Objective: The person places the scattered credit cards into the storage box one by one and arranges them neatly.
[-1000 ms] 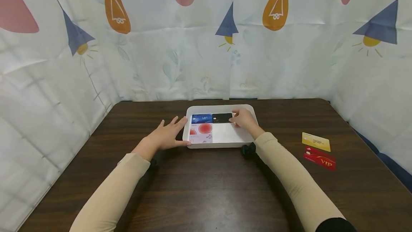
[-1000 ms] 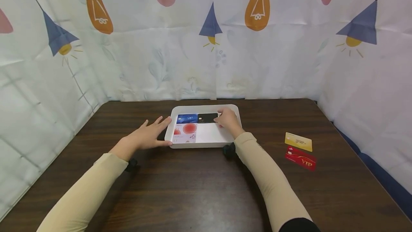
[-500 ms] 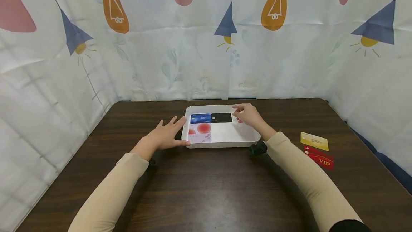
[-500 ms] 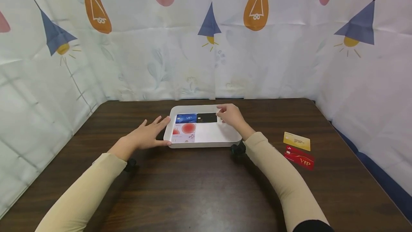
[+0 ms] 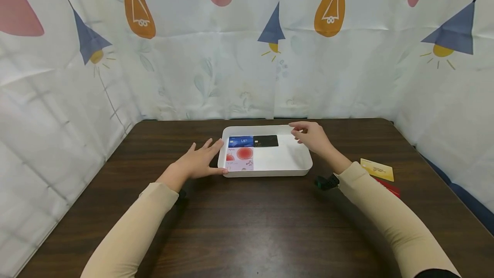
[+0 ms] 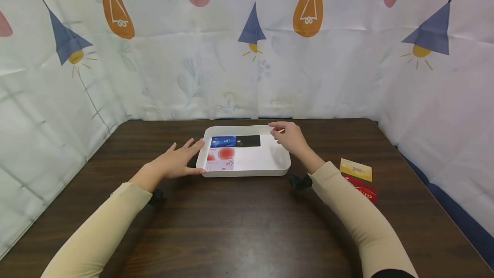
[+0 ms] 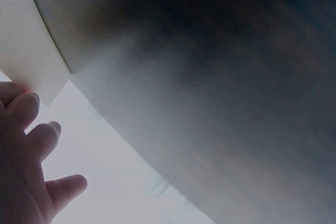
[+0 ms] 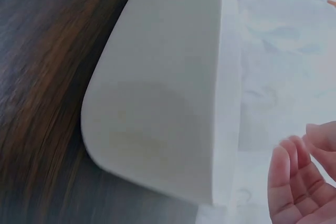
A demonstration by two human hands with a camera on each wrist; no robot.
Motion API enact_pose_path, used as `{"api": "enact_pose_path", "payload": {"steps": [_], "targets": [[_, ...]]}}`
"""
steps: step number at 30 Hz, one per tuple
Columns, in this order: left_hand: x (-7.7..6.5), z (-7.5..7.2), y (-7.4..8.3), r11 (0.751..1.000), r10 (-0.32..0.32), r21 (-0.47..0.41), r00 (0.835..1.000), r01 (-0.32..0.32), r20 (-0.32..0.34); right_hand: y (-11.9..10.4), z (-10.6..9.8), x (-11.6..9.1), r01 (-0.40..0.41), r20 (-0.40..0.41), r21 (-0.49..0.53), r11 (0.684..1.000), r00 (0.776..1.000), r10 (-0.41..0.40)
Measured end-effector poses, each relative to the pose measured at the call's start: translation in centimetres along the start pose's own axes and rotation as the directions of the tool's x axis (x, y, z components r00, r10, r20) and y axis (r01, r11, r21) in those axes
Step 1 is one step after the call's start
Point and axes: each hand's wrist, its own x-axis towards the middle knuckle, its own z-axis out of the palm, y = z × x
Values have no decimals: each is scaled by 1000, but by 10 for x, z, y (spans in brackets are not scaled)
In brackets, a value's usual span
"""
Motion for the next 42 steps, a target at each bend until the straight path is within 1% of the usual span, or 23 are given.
{"api": "enact_pose_path", "payload": {"steps": [5, 10, 15, 23, 29, 32, 36, 39, 42], "targets": [[0, -1, 0, 1000, -2, 1, 1000, 2, 4, 0, -7, -7, 31, -19, -6, 999, 999, -31], [0, 0, 0, 1000, -6, -2, 1000, 6, 7, 1, -13, -15, 76, -48, -55, 996, 996, -79], [1, 0, 0, 1000, -9, -5, 1000, 9, 8, 4, -19, -23, 110, -64, -65, 992, 991, -114], [0, 0, 1, 1000, -8, -10, 1000, 8, 6, 11, -33, -37, 128, -38, -51, 990, 991, -130], [0, 0, 2, 1000, -10, -13, 1000, 10, 7, 22, -49, -46, 176, 10, -60, 983, 984, -175], [0, 0, 2, 1000, -10, -11, 1000, 10, 7, 27, -58, -52, 184, 28, -58, 981, 983, -183], [0, 0, 2, 1000, -11, -8, 1000, 11, 5, 34, -69, -61, 200, 41, -83, 976, 980, -197], [0, 0, 2, 1000, -12, -7, 1000, 12, 5, 41, -78, -66, 234, 50, -123, 964, 972, -230], [0, 0, 1, 1000, -13, -8, 1000, 13, 7, 49, -88, -70, 249, 64, -154, 956, 968, -242]]}}
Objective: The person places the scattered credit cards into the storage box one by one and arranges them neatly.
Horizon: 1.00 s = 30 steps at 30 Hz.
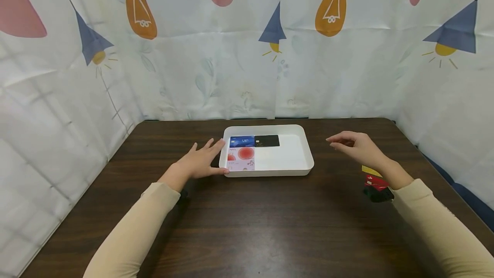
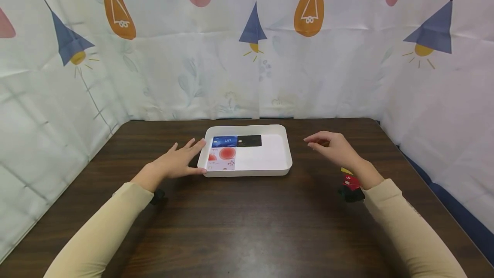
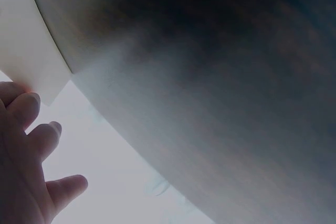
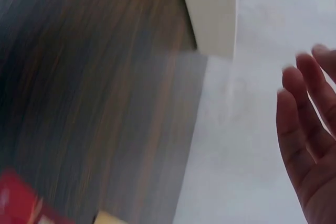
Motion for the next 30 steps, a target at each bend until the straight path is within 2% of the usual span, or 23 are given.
{"api": "enact_pose_path", "payload": {"steps": [12, 16, 21, 28, 30], "targets": [[0, 1, -2, 1000, -4, 3, 1000, 4, 0, 23, -35, -32, -70, 21, -71, 995, 997, 72], [1, 1, -2, 1000, -1, 2, 1000, 1, 2, 33, -43, -43, -122, 25, -66, 990, 992, 123], [1, 0, -1, 1000, 5, 9, 1000, -5, 2, 46, -52, -51, -210, 53, -38, 977, 976, 212], [0, -1, 0, 1000, -3, 5, 1000, 3, 5, 59, -63, -55, -286, 127, -93, 954, 947, 296], [0, -1, 0, 1000, -2, 4, 1000, 2, 6, 63, -65, -57, -309, 158, -81, 948, 935, 318]]}}
